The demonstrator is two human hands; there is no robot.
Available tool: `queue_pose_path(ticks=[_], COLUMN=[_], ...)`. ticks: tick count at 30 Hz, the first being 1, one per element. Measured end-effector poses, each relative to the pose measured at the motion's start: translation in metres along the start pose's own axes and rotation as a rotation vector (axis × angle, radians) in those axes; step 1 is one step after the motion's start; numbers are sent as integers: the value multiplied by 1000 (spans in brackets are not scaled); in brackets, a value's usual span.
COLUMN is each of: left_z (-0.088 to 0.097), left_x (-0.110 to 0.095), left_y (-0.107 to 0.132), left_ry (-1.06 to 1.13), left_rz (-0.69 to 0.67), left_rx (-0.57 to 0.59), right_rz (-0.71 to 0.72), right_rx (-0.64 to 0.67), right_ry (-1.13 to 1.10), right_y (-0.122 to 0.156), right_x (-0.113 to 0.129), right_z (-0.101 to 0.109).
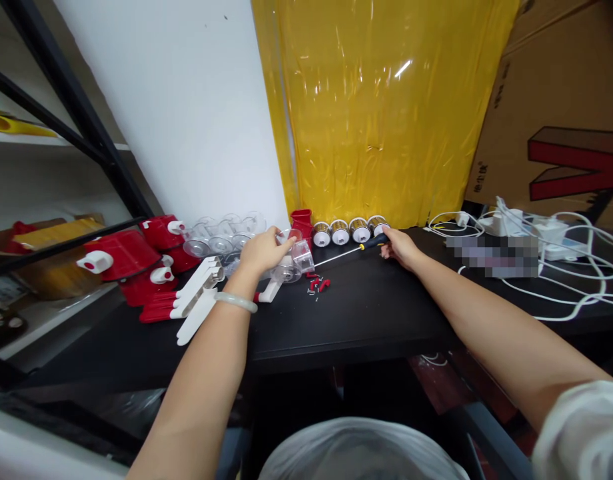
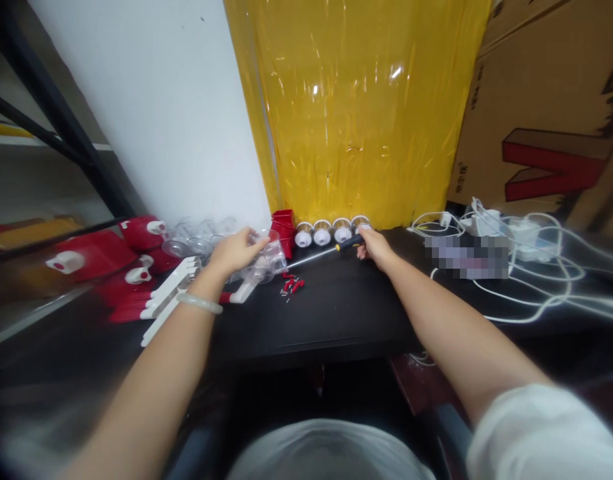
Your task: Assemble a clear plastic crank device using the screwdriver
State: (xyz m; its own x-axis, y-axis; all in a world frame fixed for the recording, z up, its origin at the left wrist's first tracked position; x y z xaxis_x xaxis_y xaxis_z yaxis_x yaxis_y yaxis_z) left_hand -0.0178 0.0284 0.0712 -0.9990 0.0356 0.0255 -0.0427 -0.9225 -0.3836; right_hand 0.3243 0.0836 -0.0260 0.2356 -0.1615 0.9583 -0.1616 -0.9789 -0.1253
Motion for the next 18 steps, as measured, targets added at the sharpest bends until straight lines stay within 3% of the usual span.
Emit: queue_pose_path(ticks=[6, 12, 18], left_z=[-1, -1, 1], left_x=[0, 0, -1], left_y=[0, 1, 2], left_ry=[-2, -2, 16], left_rz=[-5, -5, -7], left_rx=[-2, -11, 3], right_rz=[-69, -115, 110], right_rx=[-109, -42, -10], right_ry=[-34, -54, 93], right_y=[0, -1, -8], right_x=[1, 1, 0], right_z=[3, -1, 6])
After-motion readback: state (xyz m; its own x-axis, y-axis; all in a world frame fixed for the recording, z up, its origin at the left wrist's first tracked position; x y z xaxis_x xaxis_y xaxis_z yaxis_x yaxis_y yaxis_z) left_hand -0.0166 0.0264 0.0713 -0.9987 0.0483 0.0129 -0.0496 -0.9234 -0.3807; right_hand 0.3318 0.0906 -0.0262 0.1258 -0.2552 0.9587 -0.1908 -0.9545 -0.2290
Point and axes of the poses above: each hand's wrist, its own y-axis away from the middle knuckle, its own z-axis out of the back of the hand, x = y × z, the point moved 4 cm from there along -y, towards the middle knuckle, and after that the axes turned 11 degrees about -y, right-handed, at the moved point
